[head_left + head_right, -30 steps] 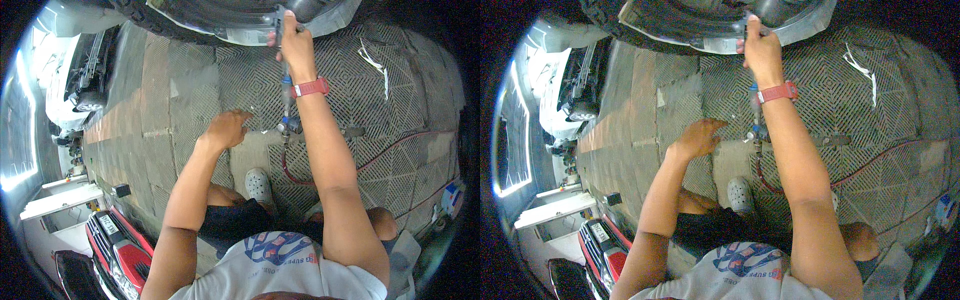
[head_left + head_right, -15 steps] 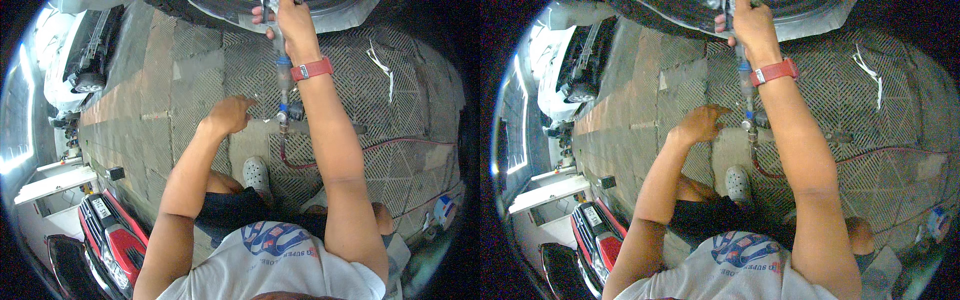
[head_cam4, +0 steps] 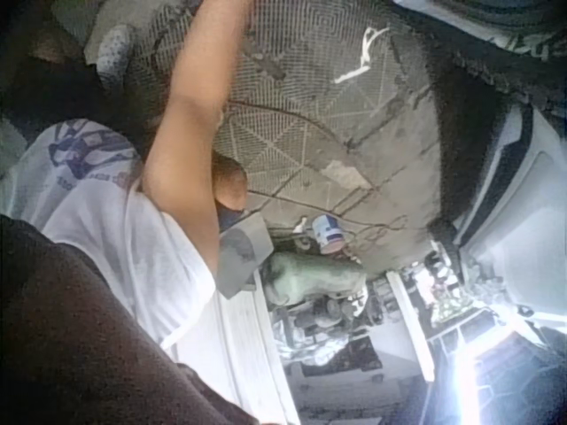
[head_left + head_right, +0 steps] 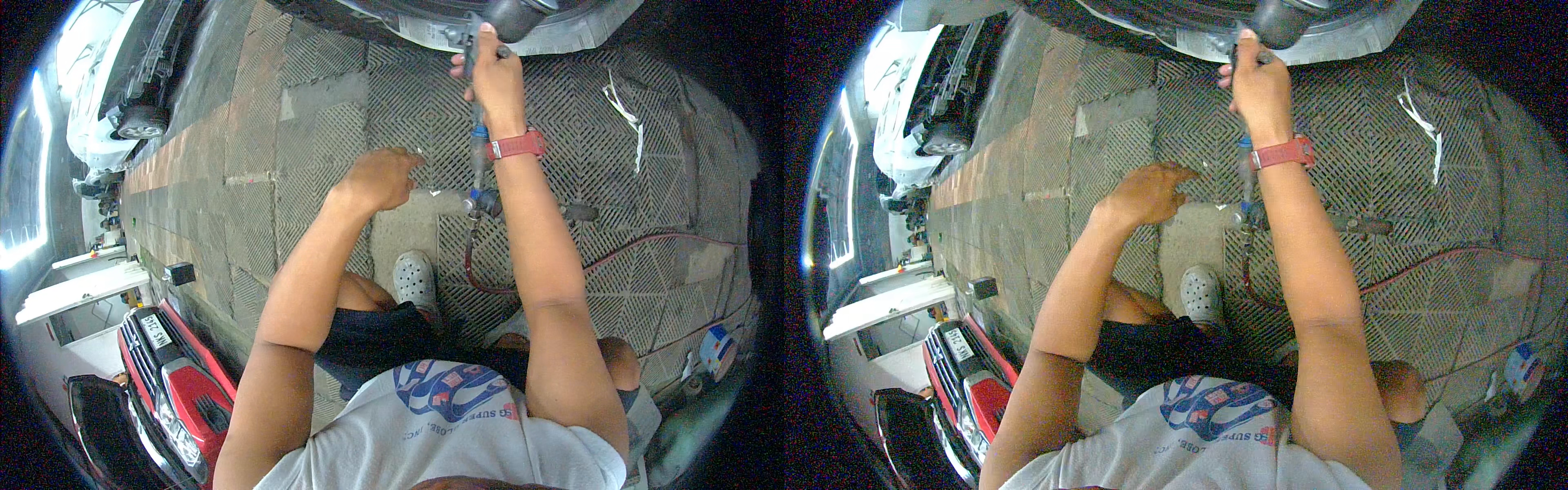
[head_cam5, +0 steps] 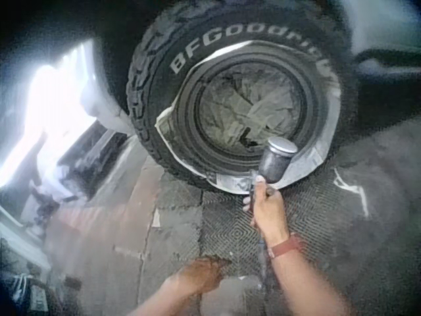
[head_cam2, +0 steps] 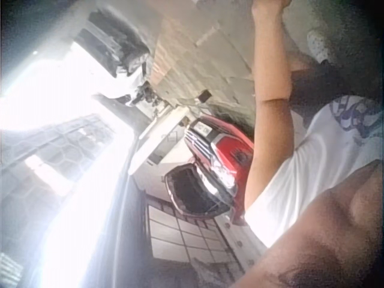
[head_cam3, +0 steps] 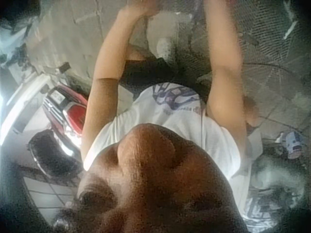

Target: The person sits on the floor and uses a spray gun to apply white paint to the sidewall of a car tire. The tire is masked with paper and tape to protect the tread. The person moves the spray gun steadily along the sidewall, covering the surface with paint.

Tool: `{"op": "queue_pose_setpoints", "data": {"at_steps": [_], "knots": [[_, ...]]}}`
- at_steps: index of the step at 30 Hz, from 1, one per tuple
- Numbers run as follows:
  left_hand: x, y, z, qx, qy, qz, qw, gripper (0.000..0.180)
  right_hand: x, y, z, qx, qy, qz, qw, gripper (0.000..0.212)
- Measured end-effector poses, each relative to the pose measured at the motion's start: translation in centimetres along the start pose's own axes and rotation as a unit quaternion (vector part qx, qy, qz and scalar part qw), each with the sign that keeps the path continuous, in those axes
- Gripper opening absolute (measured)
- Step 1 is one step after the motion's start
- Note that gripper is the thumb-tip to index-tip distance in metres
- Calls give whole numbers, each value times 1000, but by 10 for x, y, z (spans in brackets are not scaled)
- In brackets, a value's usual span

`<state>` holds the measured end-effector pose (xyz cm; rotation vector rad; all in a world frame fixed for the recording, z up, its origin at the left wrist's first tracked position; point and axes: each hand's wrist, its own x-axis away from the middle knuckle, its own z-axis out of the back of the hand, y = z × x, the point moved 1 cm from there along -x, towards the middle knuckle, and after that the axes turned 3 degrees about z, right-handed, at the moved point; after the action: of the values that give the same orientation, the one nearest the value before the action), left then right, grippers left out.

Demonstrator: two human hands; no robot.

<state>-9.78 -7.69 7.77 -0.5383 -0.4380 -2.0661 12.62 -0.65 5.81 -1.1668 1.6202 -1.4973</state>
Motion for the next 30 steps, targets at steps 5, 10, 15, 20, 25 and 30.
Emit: {"op": "queue_pose_setpoints", "data": {"at_steps": [5, 10, 15, 20, 25, 30], "knots": [[1, -3, -3, 3, -2, 6, 1000, 51, 8, -35, -29, -49, -70, 63, 994, 65], [3, -2, 1, -9, -19, 10, 1000, 50, 11, -74, -43, -150, -90, 156, 972, 62], [6, -5, -1, -3, -11, 10, 1000, 51, -3, -59, -38, -143, -106, 54, 983, 62], [8, 2, 7, 4, -24, 25, 999, 50, -5, -3, -14, -1, -26, 0, 1000, 67], [6, -1, 3, -19, -4, 8, 1000, 48, -5, 19, -8, 24, 3, 19, 1000, 64], [4, -5, -2, -16, -2, 9, 1000, 51, -1, -7, -29, -16, -47, 62, 997, 63]]}}
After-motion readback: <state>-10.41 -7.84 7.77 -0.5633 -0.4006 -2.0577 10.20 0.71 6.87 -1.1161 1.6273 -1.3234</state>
